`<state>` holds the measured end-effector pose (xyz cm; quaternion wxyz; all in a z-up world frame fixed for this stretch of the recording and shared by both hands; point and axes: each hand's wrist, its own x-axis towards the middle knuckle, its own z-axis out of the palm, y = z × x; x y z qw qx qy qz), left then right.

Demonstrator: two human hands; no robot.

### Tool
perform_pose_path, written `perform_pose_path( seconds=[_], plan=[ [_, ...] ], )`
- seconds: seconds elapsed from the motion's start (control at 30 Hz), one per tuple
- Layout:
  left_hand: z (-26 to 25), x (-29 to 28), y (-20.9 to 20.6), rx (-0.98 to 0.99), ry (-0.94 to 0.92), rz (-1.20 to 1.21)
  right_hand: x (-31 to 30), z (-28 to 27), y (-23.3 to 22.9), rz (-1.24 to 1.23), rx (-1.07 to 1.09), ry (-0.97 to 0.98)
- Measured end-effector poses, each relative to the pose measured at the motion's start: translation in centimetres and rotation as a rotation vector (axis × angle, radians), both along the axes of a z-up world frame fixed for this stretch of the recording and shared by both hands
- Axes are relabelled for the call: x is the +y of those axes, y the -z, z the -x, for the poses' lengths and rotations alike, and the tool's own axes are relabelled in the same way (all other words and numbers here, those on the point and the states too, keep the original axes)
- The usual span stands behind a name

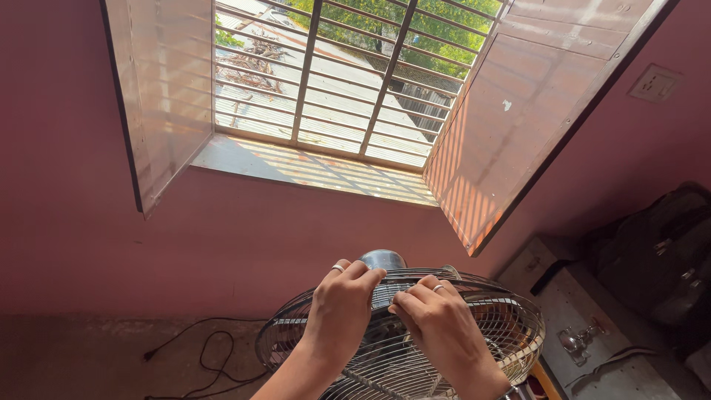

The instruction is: The person repairs a standing electric fan by hand, repeatedly bending and adjusting the metal grill wires to straighten them. The person works on multiple sections of the grill, using both hands to manipulate the wires. The fan remains stationary on the floor throughout the clip.

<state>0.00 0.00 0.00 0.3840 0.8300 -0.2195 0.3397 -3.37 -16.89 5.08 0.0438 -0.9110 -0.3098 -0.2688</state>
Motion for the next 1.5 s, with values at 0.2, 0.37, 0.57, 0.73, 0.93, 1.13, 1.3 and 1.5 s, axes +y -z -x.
perform_pose_path(
  seconds=[0.2,0.37,0.57,0.73,0.93,1.13,1.3,1.5],
  plan=[
    [-0.1,0.2,-0.4,-0.016,-0.007,0.01,0.0,0.0,-0.8,-0.061,0.049,-0.016],
    [-0.3,0.1,-0.5,0.025,-0.007,0.014,0.0,0.0,-1.3,-0.078,0.12,0.003],
    [1.1,0.1,0.2,-0.123,-0.033,0.107,0.5,0.3,-1.3,-0.125,0.067,-0.034],
    [3.1,0.3,1.4,-0.104,0.073,0.301,0.6,0.3,-0.9,-0.131,0.073,-0.001],
    [2.8,-0.5,1.4,0.972,0.274,1.022,0.2,0.0,-0.7,-0.135,0.08,0.013],
    [2.5,0.0,0.0,0.925,0.382,1.007,0.2,0.0,-0.3,-0.132,0.055,0.002],
    [1.7,0.6,-1.8,0.789,0.251,0.781,0.1,0.0,-0.3,-0.133,0.064,0.0],
    [1.3,0.1,0.2,1.214,0.514,1.4,0.2,0.1,-0.3,-0.14,0.046,-0.002]
  ],
)
